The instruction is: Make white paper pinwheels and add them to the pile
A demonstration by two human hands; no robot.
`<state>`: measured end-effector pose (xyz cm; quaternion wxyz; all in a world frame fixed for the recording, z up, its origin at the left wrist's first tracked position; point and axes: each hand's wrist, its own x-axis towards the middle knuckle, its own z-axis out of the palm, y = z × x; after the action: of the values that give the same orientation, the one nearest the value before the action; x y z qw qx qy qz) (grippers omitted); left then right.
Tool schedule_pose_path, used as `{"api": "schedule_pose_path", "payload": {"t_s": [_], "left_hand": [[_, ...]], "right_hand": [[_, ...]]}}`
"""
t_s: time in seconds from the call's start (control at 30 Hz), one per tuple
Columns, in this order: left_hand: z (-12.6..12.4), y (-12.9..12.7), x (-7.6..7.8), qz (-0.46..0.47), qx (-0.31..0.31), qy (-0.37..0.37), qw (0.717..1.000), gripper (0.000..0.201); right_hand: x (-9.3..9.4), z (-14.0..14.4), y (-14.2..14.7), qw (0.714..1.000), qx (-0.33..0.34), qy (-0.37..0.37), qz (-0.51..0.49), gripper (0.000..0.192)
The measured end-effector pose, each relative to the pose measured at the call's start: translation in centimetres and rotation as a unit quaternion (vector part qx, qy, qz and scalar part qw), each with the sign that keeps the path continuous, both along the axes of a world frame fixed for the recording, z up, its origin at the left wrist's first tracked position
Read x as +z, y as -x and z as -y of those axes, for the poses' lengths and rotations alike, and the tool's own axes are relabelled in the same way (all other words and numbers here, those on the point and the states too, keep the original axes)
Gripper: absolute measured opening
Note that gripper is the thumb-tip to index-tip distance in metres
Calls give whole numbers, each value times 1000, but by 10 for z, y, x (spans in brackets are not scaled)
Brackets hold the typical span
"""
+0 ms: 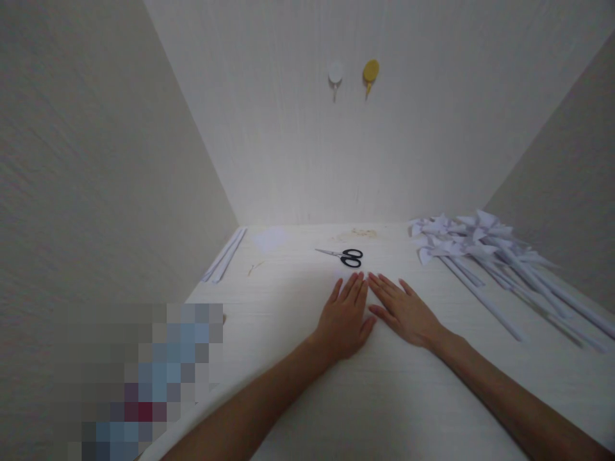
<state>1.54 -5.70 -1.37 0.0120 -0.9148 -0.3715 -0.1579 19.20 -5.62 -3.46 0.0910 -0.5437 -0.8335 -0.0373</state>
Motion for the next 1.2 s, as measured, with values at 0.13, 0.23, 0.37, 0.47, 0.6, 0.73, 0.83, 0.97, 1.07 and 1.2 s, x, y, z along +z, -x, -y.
{"api": "schedule_pose_path", "payload": {"t_s": [0.13,0.23,0.37,0.47,0.6,0.73,0.83,0.97,1.07,1.2], "left_hand": [[-4,2,-6,-25,8,52,998,60],[-3,10,-7,-35,5,67,997,62],[10,39,-3,-44,23,80,996,59],[22,64,1,-51,34,87,994,58],[28,73,3,-52,36,88,994,59],[14,56,2,-51,13,85,995,60],[2,43,-1,-41,-8,77,996,61],[-1,41,-2,-42,-10,79,996,60],[6,50,1,-53,2,87,995,59],[16,68,6,-72,15,98,992,57]], "right_hand": [[3,1,1,1000,-9,14,11,59],[4,1,2,1000,-13,19,16,60],[4,2,1,1000,-11,10,14,59],[3,2,0,1000,-8,-1,10,57],[5,6,4,1000,5,-21,4,58],[7,11,23,996,90,-29,3,60],[8,12,37,994,108,-4,16,61],[10,11,40,996,91,15,17,62],[12,11,39,996,85,20,8,60],[11,11,39,997,77,24,-1,59]]}}
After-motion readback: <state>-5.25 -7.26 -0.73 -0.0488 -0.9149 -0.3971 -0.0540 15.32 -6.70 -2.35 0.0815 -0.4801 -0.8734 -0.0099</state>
